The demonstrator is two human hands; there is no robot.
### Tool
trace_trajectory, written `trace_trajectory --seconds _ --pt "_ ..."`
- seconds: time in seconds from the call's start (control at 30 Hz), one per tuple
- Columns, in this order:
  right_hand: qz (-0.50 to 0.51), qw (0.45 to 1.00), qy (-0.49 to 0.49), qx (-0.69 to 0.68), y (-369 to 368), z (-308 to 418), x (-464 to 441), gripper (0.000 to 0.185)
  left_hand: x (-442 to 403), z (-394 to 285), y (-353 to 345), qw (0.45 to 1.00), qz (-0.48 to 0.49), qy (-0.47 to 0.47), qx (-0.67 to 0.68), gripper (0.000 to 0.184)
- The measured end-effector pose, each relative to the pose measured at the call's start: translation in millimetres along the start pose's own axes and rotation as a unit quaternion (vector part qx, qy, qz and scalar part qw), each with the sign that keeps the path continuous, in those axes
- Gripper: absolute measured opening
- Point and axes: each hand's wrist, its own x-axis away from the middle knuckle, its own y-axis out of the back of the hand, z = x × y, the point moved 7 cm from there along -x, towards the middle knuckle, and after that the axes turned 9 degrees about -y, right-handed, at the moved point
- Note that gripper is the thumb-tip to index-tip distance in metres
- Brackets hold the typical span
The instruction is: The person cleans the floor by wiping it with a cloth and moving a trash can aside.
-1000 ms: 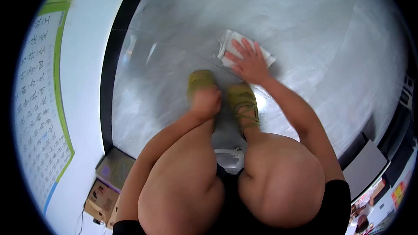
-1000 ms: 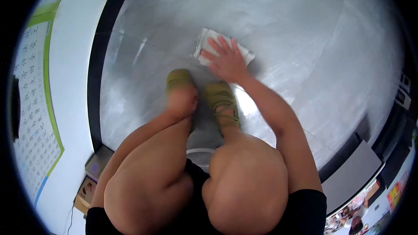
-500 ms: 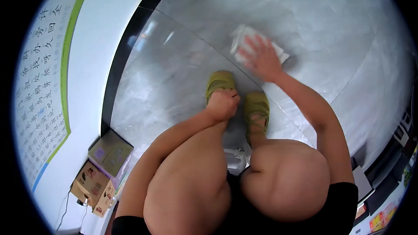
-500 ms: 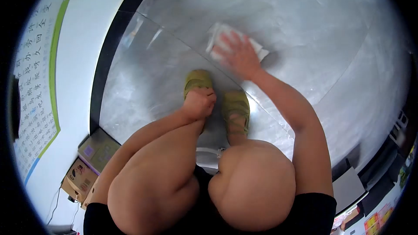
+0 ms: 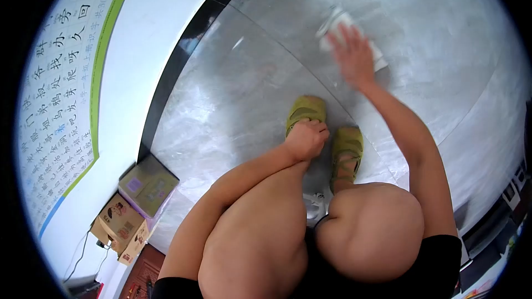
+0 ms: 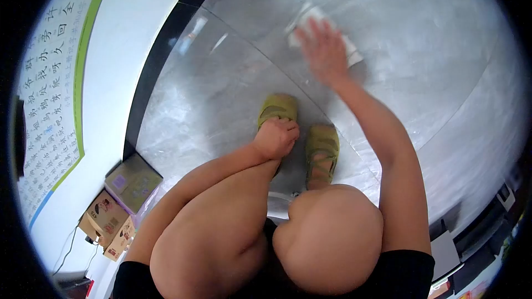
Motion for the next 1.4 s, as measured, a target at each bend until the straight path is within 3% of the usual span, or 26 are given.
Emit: trace_trajectory --seconds 0.17,0.27,0.33,0.4,0.47,0.6,0.67,0.8,0.9,1.0,1.07,1.13,1.23,1.33,1.4 --pt "0.093 0.960 0.213 -0.157 22.7 79.2 33.8 0.047 -0.3 1.5 -2.4 1.000 0.008 0.003 -0.008 0.007" --pt "0.098 0.937 0.309 -0.130 8.3 87.0 4.7 0.045 -0.3 0.0 -4.2 1.000 0.013 -0.001 0.003 0.007" --pt "0.056 0.953 0.289 -0.070 -7.9 74.7 -30.9 0.046 -0.7 1.7 -7.1 1.000 0.018 0.003 0.006 0.007" --pt "0.090 0.987 0.130 0.024 -11.3 30.1 -86.5 0.048 -1.3 -0.9 -4.2 1.000 0.016 0.002 0.003 0.008" --pt "0.016 0.996 -0.010 0.082 -15.6 -21.7 -115.6 0.049 0.9 0.3 0.3 1.000 0.012 -0.001 0.009 0.009" --pt "-0.042 0.990 -0.136 0.019 -25.6 -34.2 -124.3 0.048 2.4 0.0 3.7 1.000 0.017 -0.006 0.025 0.009" --pt "0.006 0.997 -0.034 0.067 -14.7 10.3 -114.6 0.049 1.5 0.4 3.2 0.999 0.022 -0.008 0.023 0.010" --pt "0.055 0.973 0.212 -0.073 -6.9 110.3 -77.7 0.050 5.1 3.6 -8.4 0.999 0.028 -0.003 0.025 0.015" --pt "0.039 0.958 0.245 -0.141 -14.5 129.1 -96.4 0.053 3.3 4.4 -3.7 0.999 0.027 -0.007 0.022 0.016" --pt "0.059 0.989 0.136 -0.004 -19.5 87.2 -158.6 0.052 4.0 4.4 -9.4 0.999 0.034 -0.011 0.018 0.017" --pt "0.026 0.998 -0.026 0.057 -34.9 13.2 -198.9 0.047 5.8 5.9 -7.0 0.999 0.035 -0.011 0.019 0.015" --pt "-0.041 0.988 -0.124 0.087 -53.2 -60.6 -215.7 0.051 2.3 2.7 4.9 0.999 0.019 -0.017 0.031 0.012" --pt "-0.041 0.982 -0.181 0.025 -41.3 -61.2 -210.2 0.051 2.8 3.5 1.7 0.999 0.023 -0.011 0.033 0.012" --pt "-0.035 0.996 -0.033 0.077 -24.6 7.1 -183.0 0.048 3.4 5.5 -3.2 0.997 0.045 -0.020 0.055 0.014" --pt "-0.030 0.994 0.079 -0.076 -13.2 66.0 -153.5 0.044 1.4 4.6 -1.1 0.998 0.027 -0.021 0.056 0.014"
